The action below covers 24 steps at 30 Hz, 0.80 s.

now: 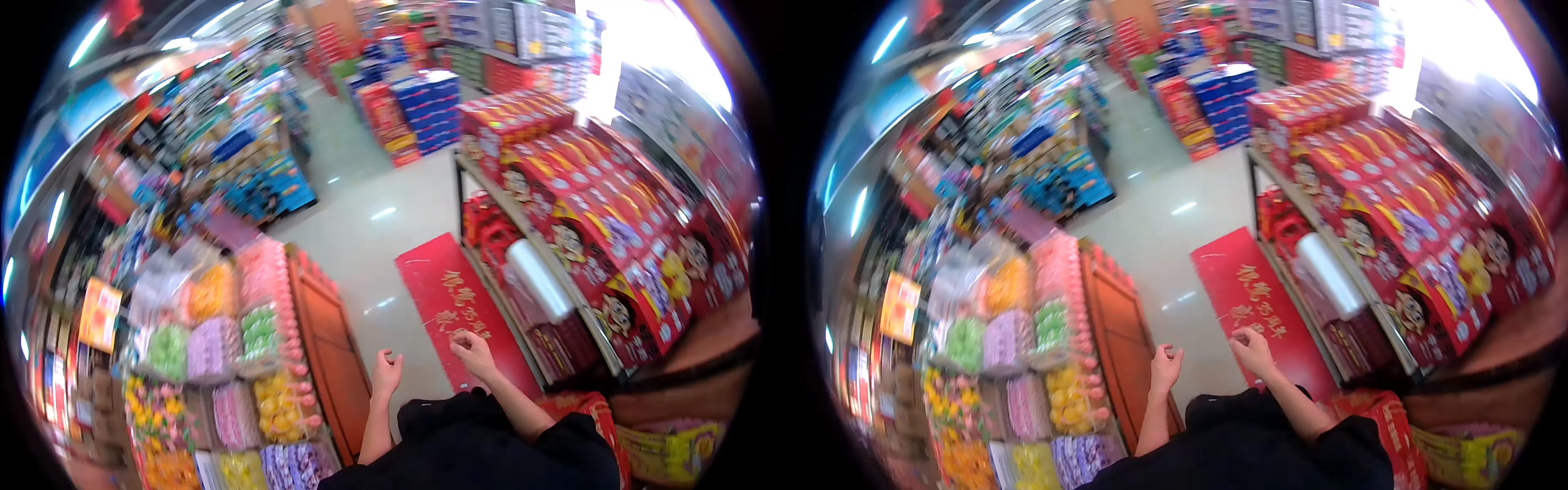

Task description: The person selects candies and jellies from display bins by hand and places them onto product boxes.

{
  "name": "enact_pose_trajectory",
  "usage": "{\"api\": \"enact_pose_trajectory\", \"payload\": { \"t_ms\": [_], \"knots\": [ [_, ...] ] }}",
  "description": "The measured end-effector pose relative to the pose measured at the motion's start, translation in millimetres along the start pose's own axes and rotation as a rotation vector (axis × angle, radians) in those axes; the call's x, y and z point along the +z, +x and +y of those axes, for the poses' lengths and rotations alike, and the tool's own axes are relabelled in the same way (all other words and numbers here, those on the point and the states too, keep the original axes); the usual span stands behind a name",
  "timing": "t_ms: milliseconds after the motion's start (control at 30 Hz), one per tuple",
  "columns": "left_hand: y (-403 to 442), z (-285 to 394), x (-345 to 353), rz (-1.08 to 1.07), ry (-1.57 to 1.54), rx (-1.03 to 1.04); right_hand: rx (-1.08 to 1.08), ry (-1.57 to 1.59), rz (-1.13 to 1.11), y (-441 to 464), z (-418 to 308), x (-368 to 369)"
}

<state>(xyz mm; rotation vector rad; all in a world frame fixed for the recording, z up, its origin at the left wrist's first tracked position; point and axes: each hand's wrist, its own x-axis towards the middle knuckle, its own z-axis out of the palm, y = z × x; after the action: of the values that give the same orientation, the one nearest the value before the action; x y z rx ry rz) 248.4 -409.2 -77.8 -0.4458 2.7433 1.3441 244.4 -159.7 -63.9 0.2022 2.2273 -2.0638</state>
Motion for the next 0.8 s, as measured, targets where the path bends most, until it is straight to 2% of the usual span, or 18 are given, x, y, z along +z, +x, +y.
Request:
{"api": "enact_pose_trajectory", "payload": {
  "t_ms": [67, 167, 333, 500, 533, 667, 767, 800],
  "knots": [
    [8, 40, 42, -0.105, 0.013, 0.069, -0.074, 0.044, 0.095, 0, -5, -40],
    [13, 81, 96, -0.312, 0.000, 0.174, -0.030, 0.162, 0.237, -9, -33, -94],
    [9, 163, 156, -0.582, 0.081, 0.369, -0.116, 0.270, 0.508, -9, -15, -158],
    [10, 234, 211, -0.765, 0.070, 0.515, -0.092, 0.207, 0.694, -3, -20, -217],
    [16, 239, 231, -0.824, -0.020, 0.494, -0.086, 0.195, 0.729, 1, -22, -230],
    [21, 322, 271, -0.869, -0.039, 0.699, -0.132, 0.141, 0.900, 17, -42, -281],
    [37, 372, 320, -0.701, -0.138, 1.084, -0.128, 0.023, 1.078, 34, -61, -319],
    [37, 398, 326, -0.705, -0.154, 1.106, -0.128, -0.011, 1.132, 40, -69, -332]
  ]
}}
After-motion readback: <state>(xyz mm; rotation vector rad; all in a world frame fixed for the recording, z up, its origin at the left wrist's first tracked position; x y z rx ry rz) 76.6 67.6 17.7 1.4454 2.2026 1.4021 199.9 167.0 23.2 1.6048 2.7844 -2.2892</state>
